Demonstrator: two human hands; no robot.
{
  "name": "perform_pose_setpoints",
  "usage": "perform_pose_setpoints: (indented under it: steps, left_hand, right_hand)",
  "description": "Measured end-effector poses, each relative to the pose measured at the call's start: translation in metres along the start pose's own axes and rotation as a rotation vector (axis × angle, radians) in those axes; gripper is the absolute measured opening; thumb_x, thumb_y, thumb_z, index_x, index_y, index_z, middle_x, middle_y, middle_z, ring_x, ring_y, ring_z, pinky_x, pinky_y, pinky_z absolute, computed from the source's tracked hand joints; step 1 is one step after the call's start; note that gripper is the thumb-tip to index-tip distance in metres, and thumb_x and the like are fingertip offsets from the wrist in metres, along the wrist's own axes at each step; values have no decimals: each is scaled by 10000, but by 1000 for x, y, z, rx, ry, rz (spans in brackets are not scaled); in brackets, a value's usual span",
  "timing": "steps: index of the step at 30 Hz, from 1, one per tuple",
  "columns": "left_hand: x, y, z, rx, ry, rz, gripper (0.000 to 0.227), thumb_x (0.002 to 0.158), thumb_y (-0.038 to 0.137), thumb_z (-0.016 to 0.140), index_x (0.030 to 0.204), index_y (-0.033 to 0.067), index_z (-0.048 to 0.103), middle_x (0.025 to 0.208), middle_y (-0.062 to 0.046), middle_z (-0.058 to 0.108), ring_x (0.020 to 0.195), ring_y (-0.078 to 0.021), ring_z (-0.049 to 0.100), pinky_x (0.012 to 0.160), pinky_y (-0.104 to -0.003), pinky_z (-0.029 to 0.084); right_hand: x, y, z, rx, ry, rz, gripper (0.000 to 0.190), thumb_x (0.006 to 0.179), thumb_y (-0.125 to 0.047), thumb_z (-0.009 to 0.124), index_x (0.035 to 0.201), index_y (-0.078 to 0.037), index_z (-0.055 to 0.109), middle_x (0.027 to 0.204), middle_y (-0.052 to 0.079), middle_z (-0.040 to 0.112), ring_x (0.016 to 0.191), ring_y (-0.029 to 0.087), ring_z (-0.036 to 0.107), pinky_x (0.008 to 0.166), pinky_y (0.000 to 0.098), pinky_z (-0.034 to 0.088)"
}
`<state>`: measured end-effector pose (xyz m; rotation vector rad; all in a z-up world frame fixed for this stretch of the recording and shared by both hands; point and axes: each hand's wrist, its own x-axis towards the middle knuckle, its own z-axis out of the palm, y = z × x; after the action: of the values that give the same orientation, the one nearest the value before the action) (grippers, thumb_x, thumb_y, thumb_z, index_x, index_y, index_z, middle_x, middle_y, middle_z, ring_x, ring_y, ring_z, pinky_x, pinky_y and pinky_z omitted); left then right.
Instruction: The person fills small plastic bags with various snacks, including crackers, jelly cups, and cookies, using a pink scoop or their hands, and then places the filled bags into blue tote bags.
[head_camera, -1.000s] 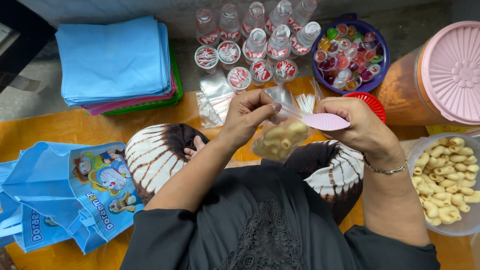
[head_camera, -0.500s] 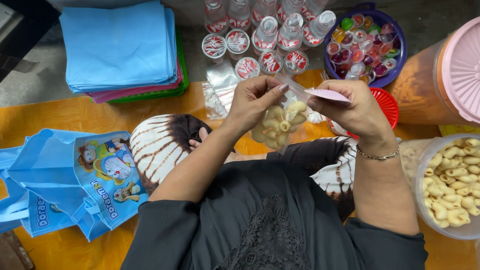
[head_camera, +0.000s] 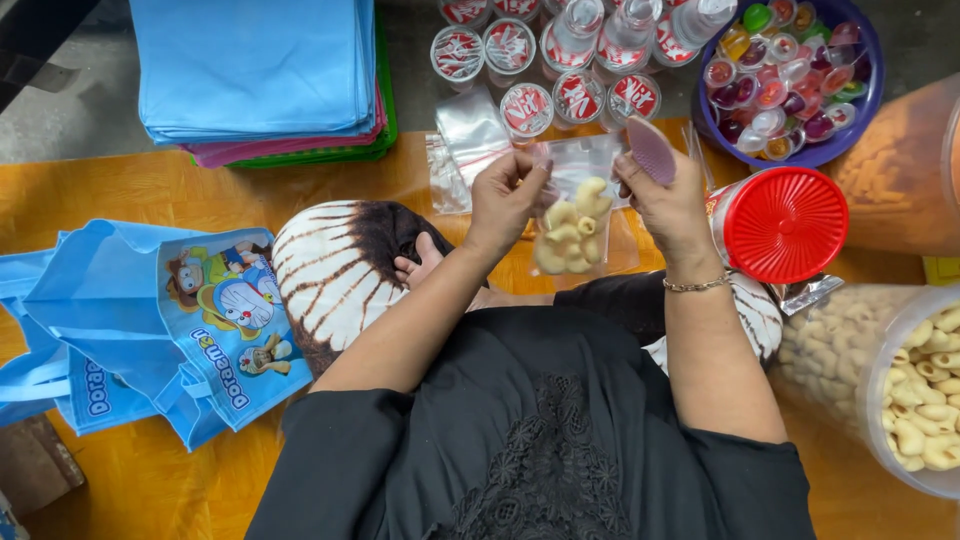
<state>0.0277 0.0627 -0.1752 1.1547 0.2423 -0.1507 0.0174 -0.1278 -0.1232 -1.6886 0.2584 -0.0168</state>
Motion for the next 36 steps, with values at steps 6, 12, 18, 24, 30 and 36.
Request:
perform_pose_setpoints:
  steps: [6, 12, 18, 24, 30, 36]
  left_hand:
    - [24, -99, -27, 590, -119, -170, 192, 894, 187, 678, 868, 1, 716, 560, -112, 675, 483, -197, 713, 423, -292, 582]
    - [35, -73, -30, 1274, -157, -223, 362, 929, 447, 500, 1033, 209, 752, 1008, -95, 759, 1047, -369, 738, 922, -524, 591]
    - [95, -20, -115, 1408, 124, -191, 217, 842, 327, 698, 968, 174, 785, 932, -102, 766, 979, -380, 749, 820, -507, 590]
    - [99, -13, -114, 1290, 60, -139, 359, 864, 367, 750, 1047, 58, 754, 1032, -197, 702, 1053, -446, 703, 886, -556, 568]
    - [110, -27, -102, 1226, 176, -231, 704, 804, 394, 892, 1237, -31, 537, 1250, -230, 570, 1185, -495, 611, 988, -617, 521]
    - [138, -72, -139, 1199, 230, -183, 324, 830, 412, 785, 916, 101, 749, 915, -119, 754, 1028, -375, 723, 798, -528, 579]
  right_hand:
    - [28, 126, -21, -543, -109, 144, 156, 980, -120, 696, 839, -53, 693, 541, 64, 610, 466, 172, 614, 456, 280, 451]
    - [22, 169, 9, -472, -59, 344, 146, 1001, -145, 594, 964, -26, 670, 650, 115, 706, 473, 190, 691, 384, 306, 530]
    - [30, 159, -22, -760, 47, 170, 230, 951, -301, 755, 1053, -96, 778, 785, 150, 724, 802, 335, 721, 675, 430, 545]
    - [27, 134, -60, -1019, 74, 339, 539, 884, -405, 799, 1341, -153, 661, 951, 77, 744, 1017, 347, 700, 887, 508, 518]
    - [26, 128, -48, -929, 81, 339, 556, 911, -317, 785, 1393, -100, 611, 1049, 183, 748, 1101, 422, 680, 951, 556, 497]
    - [24, 120, -25, -860, 110, 273, 401, 898, -284, 788, 1250, -107, 714, 1040, 216, 748, 1058, 421, 694, 873, 530, 550]
